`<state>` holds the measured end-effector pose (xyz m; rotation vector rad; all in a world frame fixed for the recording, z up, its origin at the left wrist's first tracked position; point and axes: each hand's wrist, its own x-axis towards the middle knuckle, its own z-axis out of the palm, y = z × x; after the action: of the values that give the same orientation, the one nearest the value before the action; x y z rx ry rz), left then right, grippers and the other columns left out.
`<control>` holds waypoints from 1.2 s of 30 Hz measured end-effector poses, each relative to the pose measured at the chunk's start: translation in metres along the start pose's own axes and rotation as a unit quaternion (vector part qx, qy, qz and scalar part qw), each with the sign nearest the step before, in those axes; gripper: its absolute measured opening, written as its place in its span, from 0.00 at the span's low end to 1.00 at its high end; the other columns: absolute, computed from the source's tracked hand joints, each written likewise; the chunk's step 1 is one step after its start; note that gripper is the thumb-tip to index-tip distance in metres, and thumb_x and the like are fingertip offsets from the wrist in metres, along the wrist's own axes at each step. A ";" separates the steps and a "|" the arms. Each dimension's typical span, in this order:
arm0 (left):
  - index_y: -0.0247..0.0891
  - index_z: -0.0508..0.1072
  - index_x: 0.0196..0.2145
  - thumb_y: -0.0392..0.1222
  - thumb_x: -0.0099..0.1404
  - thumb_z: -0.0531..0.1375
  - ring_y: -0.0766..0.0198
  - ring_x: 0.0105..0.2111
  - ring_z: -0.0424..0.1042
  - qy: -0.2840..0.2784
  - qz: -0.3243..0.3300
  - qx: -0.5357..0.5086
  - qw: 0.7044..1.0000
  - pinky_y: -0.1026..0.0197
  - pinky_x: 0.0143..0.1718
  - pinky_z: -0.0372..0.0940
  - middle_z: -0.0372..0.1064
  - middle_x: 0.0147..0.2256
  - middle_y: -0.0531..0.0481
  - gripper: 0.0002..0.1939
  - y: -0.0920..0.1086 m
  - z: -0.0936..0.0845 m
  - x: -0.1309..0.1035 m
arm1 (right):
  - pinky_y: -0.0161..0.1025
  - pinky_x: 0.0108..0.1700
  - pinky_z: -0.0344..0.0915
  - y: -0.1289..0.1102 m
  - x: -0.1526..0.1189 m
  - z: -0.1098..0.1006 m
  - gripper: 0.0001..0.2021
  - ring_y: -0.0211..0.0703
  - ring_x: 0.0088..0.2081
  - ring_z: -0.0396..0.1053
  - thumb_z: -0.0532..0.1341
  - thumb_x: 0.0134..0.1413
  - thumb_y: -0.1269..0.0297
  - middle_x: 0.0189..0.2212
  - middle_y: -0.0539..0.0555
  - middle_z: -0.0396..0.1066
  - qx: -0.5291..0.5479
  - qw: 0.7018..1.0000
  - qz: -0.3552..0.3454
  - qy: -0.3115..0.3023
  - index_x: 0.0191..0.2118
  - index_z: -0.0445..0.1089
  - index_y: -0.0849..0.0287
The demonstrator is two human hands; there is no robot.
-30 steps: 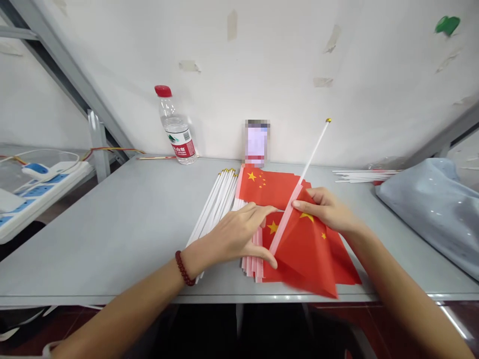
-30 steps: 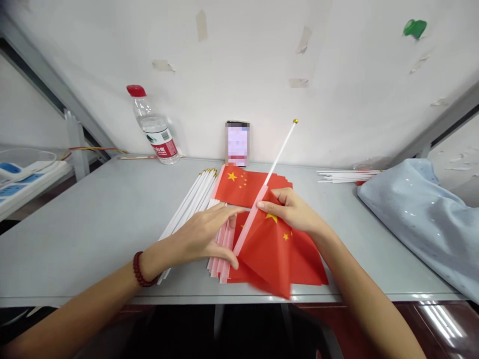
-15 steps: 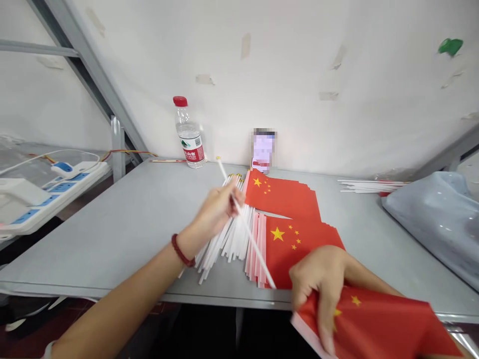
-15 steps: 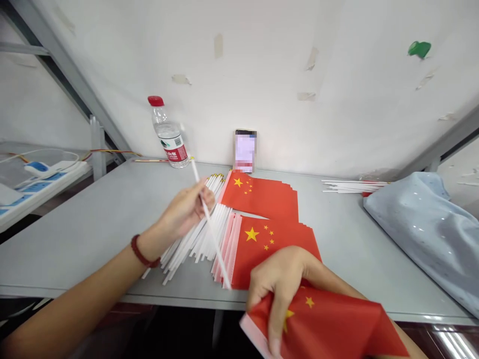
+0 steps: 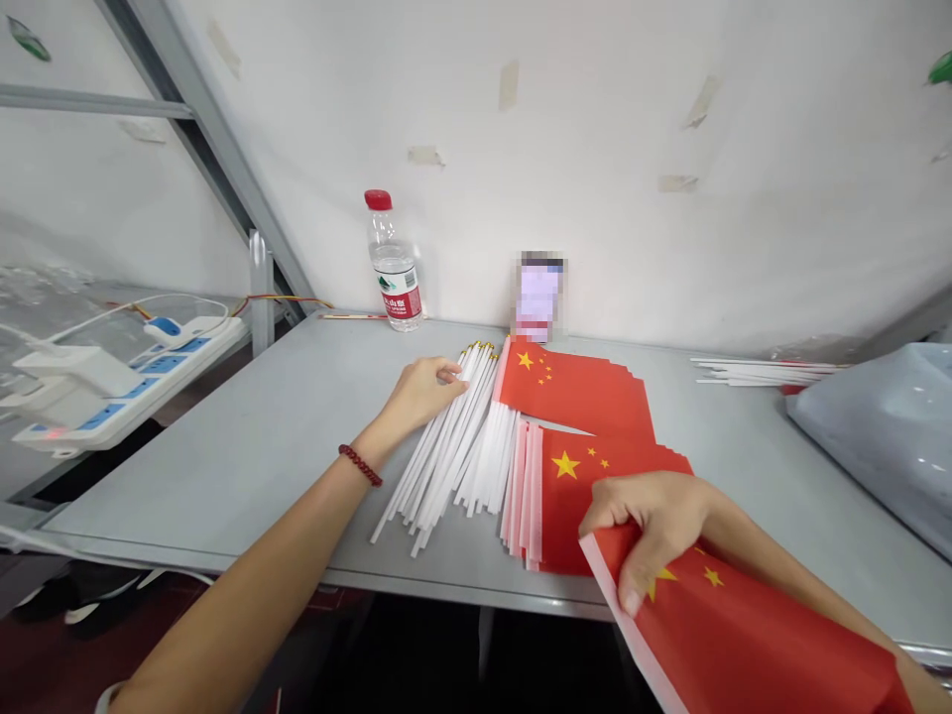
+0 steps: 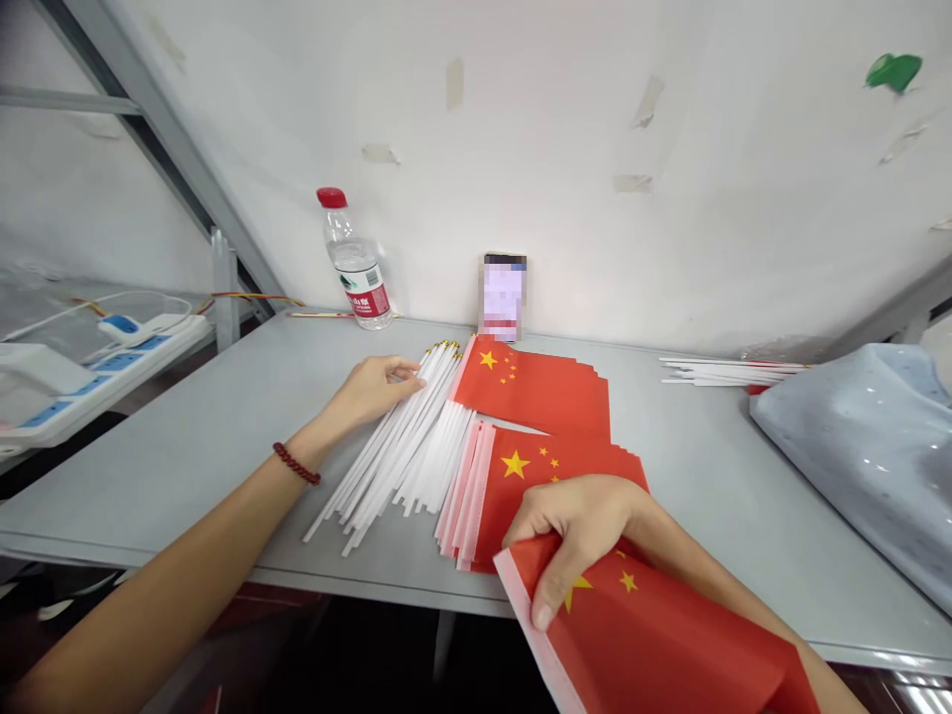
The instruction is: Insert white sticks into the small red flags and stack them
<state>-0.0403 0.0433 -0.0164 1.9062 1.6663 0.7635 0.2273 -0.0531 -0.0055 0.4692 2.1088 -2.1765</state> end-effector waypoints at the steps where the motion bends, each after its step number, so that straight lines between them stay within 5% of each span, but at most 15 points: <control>1: 0.32 0.75 0.41 0.48 0.52 0.60 0.59 0.33 0.70 0.000 0.003 0.010 1.000 0.61 0.35 0.61 0.75 0.36 0.45 0.22 -0.001 -0.001 0.000 | 0.29 0.24 0.59 -0.001 -0.001 -0.001 0.12 0.31 0.22 0.63 0.70 0.42 0.61 0.20 0.46 0.67 0.006 1.000 -0.003 0.029 0.24 0.70 0.64; 4: 0.33 0.76 0.38 0.48 0.53 0.59 0.59 0.31 0.71 0.005 0.013 0.038 0.999 0.61 0.36 0.61 0.75 0.35 0.45 0.19 -0.002 -0.004 -0.001 | 0.29 0.24 0.58 -0.003 -0.005 -0.003 0.10 0.31 0.21 0.61 0.67 0.47 0.62 0.19 0.46 0.65 0.024 0.986 -0.014 0.167 0.24 0.70 0.63; 8: 0.35 0.77 0.34 0.46 0.54 0.58 0.58 0.33 0.71 0.010 0.024 0.054 0.998 0.61 0.37 0.62 0.75 0.34 0.45 0.15 0.000 -0.005 -0.002 | 0.31 0.25 0.60 -0.003 -0.010 -0.008 0.12 0.32 0.22 0.62 0.67 0.46 0.61 0.19 0.46 0.64 0.081 0.930 -0.040 0.355 0.23 0.68 0.62; 12: 0.35 0.76 0.33 0.47 0.59 0.55 0.61 0.33 0.70 0.051 0.077 -0.012 0.996 0.63 0.37 0.61 0.75 0.33 0.47 0.14 0.015 -0.004 -0.011 | 0.33 0.26 0.62 -0.004 -0.006 -0.008 0.14 0.36 0.24 0.67 0.68 0.45 0.57 0.23 0.49 0.68 0.128 0.887 -0.036 0.443 0.25 0.67 0.61; 14: 0.35 0.75 0.32 0.49 0.61 0.55 0.62 0.32 0.69 0.009 0.118 -0.083 0.989 0.64 0.35 0.61 0.74 0.31 0.48 0.16 0.027 0.000 -0.021 | 0.33 0.26 0.61 -0.005 -0.001 -0.005 0.15 0.37 0.24 0.67 0.67 0.45 0.55 0.23 0.49 0.68 0.133 0.872 -0.035 0.470 0.26 0.66 0.61; 18: 0.36 0.76 0.31 0.50 0.60 0.57 0.64 0.30 0.67 -0.208 0.166 -0.169 0.949 0.64 0.31 0.60 0.73 0.29 0.49 0.15 0.052 0.015 -0.047 | 0.32 0.24 0.57 -0.007 0.010 0.002 0.17 0.34 0.22 0.62 0.66 0.46 0.51 0.20 0.46 0.63 0.083 0.860 -0.035 0.502 0.25 0.64 0.60; 21: 0.36 0.74 0.33 0.50 0.61 0.56 0.67 0.27 0.64 -0.254 0.152 -0.221 0.929 0.64 0.28 0.58 0.69 0.29 0.50 0.14 0.063 0.026 -0.060 | 0.31 0.23 0.53 -0.009 0.012 0.006 0.17 0.32 0.21 0.55 0.63 0.49 0.50 0.20 0.45 0.58 0.015 0.854 -0.055 0.516 0.27 0.65 0.60; 25: 0.36 0.70 0.26 0.47 0.61 0.56 0.70 0.21 0.56 -0.202 0.088 -0.235 0.947 0.66 0.23 0.52 0.61 0.21 0.55 0.12 0.064 0.025 -0.060 | 0.32 0.26 0.56 -0.014 -0.002 0.001 0.14 0.34 0.23 0.58 0.63 0.50 0.52 0.24 0.47 0.63 -0.070 0.849 -0.046 0.522 0.35 0.67 0.58; 30: 0.37 0.68 0.22 0.48 0.59 0.56 0.70 0.18 0.55 -0.153 0.033 -0.121 0.980 0.65 0.20 0.49 0.61 0.19 0.54 0.14 0.054 0.008 -0.046 | 0.35 0.31 0.60 -0.006 -0.031 -0.025 0.14 0.39 0.28 0.64 0.59 0.53 0.52 0.27 0.51 0.70 -0.205 0.815 0.035 0.541 0.30 0.70 0.58; 34: 0.38 0.69 0.23 0.52 0.57 0.57 0.66 0.20 0.59 -0.044 0.048 0.038 0.997 0.64 0.22 0.52 0.60 0.18 0.55 0.15 0.040 0.004 -0.035 | 0.36 0.29 0.58 0.010 -0.041 -0.041 0.12 0.38 0.26 0.61 0.60 0.51 0.55 0.24 0.50 0.69 -0.242 0.865 0.106 0.427 0.26 0.72 0.59; 36: 0.39 0.69 0.23 0.56 0.55 0.57 0.64 0.20 0.62 -0.062 0.036 0.073 0.995 0.63 0.22 0.52 0.61 0.18 0.54 0.17 0.033 0.006 -0.032 | 0.35 0.29 0.57 0.015 -0.041 -0.044 0.11 0.38 0.26 0.61 0.60 0.50 0.57 0.24 0.50 0.69 -0.245 0.881 0.113 0.388 0.28 0.73 0.59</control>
<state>-0.0155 0.0073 -0.0013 2.0797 1.6241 0.5498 0.2773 -0.0167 -0.0095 1.6270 2.6377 -1.3345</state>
